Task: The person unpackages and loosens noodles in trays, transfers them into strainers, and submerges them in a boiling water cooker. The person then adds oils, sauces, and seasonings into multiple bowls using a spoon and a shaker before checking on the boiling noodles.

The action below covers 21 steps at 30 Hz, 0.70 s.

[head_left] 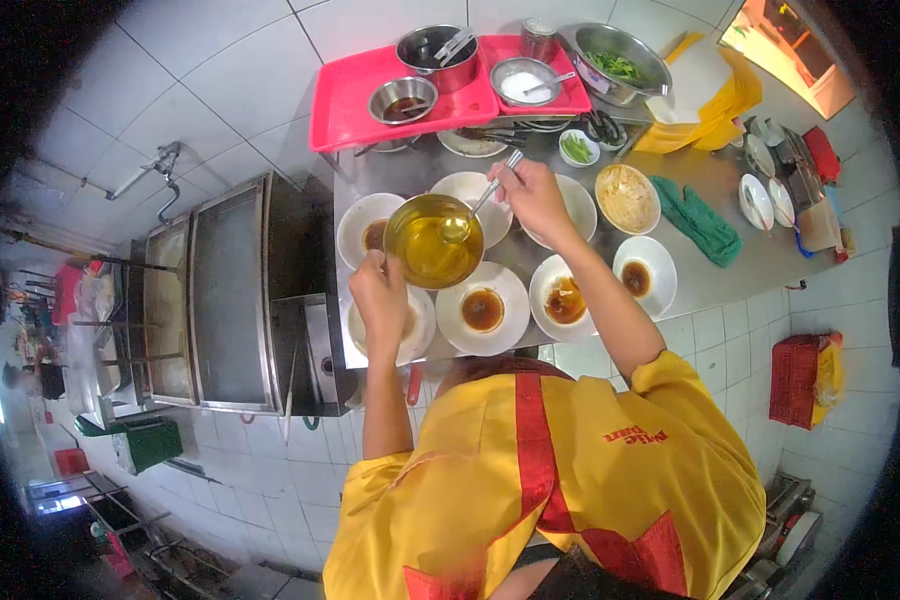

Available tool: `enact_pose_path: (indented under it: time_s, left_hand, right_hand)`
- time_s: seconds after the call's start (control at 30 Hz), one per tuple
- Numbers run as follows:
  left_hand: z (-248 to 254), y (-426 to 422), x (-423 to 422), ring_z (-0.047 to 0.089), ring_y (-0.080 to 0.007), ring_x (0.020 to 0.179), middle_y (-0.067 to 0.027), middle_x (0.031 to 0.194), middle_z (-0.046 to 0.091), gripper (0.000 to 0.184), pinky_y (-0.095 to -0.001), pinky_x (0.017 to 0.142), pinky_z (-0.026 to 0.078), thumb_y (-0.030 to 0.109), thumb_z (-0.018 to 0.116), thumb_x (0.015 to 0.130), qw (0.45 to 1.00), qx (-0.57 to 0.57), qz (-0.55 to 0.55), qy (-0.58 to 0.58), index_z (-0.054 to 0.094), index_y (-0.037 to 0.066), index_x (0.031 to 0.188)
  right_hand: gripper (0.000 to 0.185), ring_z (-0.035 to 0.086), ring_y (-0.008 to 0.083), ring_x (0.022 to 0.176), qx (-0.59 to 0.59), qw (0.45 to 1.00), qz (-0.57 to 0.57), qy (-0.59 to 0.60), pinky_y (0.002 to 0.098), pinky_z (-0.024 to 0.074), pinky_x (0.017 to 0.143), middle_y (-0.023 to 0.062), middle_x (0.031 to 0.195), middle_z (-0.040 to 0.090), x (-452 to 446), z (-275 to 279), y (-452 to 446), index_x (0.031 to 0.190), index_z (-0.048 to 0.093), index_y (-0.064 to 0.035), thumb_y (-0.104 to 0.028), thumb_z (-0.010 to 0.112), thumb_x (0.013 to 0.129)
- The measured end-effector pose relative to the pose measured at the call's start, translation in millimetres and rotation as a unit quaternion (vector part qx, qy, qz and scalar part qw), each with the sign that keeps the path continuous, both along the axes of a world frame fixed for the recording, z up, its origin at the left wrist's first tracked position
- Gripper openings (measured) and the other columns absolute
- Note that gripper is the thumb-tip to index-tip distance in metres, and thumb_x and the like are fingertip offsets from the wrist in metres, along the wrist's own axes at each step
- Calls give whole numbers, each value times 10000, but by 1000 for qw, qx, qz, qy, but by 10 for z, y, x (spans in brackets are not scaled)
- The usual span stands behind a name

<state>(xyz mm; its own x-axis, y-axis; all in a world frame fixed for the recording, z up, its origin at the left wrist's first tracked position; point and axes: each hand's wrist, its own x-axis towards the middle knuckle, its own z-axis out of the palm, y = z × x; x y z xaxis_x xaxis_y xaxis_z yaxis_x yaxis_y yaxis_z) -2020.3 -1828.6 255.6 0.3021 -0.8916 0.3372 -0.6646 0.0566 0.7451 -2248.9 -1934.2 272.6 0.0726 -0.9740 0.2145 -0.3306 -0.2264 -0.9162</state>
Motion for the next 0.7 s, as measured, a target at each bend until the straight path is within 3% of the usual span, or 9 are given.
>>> enact_pose_path:
  time_s: [0.07,0.13,0.23,0.27,0.3,0.47,0.53,0.6,0.7]
  left_hand:
    - [-3,17,42,560,-411,562,-261,611,523,182,-433,512,409,61,577,821,1000,-6,0,-4,518,-52,691]
    - [-23,42,98,558,-411,557,-264,614,525,185,-434,510,406,64,577,822,1000,-13,2,-8,524,-55,690]
    - [-119,74,221,555,-419,560,-272,618,526,191,-434,504,397,68,579,823,1000,-4,11,18,536,-59,688]
    - [-151,91,273,577,-331,525,-234,598,544,197,-400,503,419,72,571,834,1000,5,20,8,542,-65,696]
    - [-173,106,318,598,-243,491,-196,578,562,204,-365,503,442,75,562,845,999,14,29,-2,547,-71,704]
    - [-88,175,397,597,-218,494,-186,580,557,234,-353,490,431,72,555,854,996,8,58,-69,508,-64,669]
    - [-55,174,399,597,-208,495,-184,579,557,246,-351,487,428,75,554,857,993,26,70,-88,498,-63,662]
    - [-99,162,417,553,-452,626,-284,645,532,212,-444,541,406,89,578,835,997,36,63,-23,536,-72,704]
    - [-156,121,379,547,-442,593,-278,637,535,220,-438,534,404,89,579,835,998,14,64,15,531,-76,698]
  right_hand:
    - [270,594,160,528,-11,1000,-2,5,324,443,519,92,584,611,-39,21,-65,809,657,-30,-244,518,897]
    - [215,489,73,530,52,998,-5,-18,252,390,503,5,600,554,-71,78,-113,846,649,-34,-174,504,920]
    - [222,516,83,530,13,999,-42,-2,257,399,483,24,621,584,-157,-17,-223,850,651,-21,-172,505,920]
    - [222,516,83,530,11,999,-43,-3,257,399,483,24,621,584,-168,-100,-234,850,651,-21,-172,505,920]
    - [256,562,150,528,-3,998,-61,-2,303,429,510,65,603,601,-170,-202,-240,837,658,-19,-219,517,909]
    - [257,642,269,618,-14,995,-77,55,360,486,594,146,698,654,-120,-434,-2,879,660,9,-214,534,902]
    - [194,654,309,747,-177,982,-25,62,374,506,674,182,864,665,-99,-432,97,958,644,20,-132,540,898]
    - [165,644,314,816,-180,979,2,91,371,511,728,181,946,650,-129,-245,197,1006,627,8,-72,539,892]
    - [163,640,316,803,-289,947,11,138,365,513,714,171,925,648,-162,40,263,1012,624,0,-81,544,895]
